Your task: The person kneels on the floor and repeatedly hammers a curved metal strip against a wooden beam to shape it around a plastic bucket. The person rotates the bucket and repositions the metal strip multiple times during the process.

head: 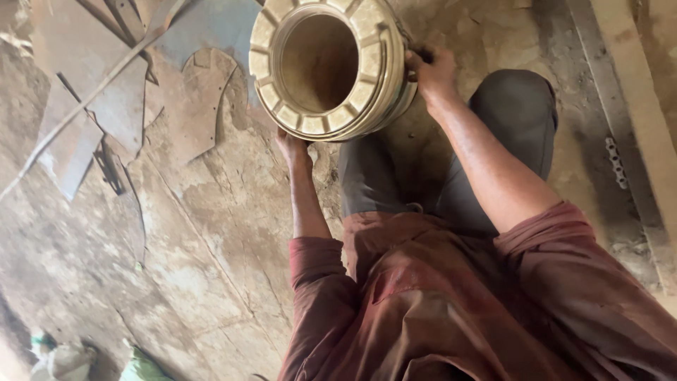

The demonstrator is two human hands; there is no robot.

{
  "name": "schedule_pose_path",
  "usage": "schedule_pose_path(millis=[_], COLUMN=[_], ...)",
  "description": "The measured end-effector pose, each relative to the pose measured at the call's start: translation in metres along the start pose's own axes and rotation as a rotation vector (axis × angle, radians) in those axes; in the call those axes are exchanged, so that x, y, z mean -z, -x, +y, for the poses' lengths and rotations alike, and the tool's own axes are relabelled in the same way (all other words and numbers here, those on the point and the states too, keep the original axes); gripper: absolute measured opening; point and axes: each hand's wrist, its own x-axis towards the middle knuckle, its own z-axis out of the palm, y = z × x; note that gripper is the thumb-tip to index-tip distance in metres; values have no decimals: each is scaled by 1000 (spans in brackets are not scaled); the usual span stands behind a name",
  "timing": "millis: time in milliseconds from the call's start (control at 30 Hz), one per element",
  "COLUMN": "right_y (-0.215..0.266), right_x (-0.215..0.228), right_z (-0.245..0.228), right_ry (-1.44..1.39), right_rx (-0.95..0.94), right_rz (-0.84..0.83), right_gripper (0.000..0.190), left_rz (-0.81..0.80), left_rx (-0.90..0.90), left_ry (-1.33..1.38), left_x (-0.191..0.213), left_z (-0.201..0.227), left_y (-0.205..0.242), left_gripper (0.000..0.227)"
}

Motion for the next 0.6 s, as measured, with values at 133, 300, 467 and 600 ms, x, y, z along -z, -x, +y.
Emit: schedule_pose_path(millis=[133, 300, 467, 600], right_y=[0, 0, 2, 4], right_x=[2, -2, 6, 10], right_z=[-4, -8, -8, -12], right_ry=[-84, -169, -151, -207], right_rx=[11, -3, -153, -136], right_rz=[0, 12, 71, 74], right_gripper=[21, 21, 23, 20], left_rz=[-15, 9, -5, -49], left_rx=[28, -14, -15, -163], left_ry=[59, 17, 71, 177], left_x=[-8, -10, -13, -11], left_z=[10, 11, 8, 12], left_y=[27, 54, 70, 95], left_gripper=[53, 54, 55, 55])
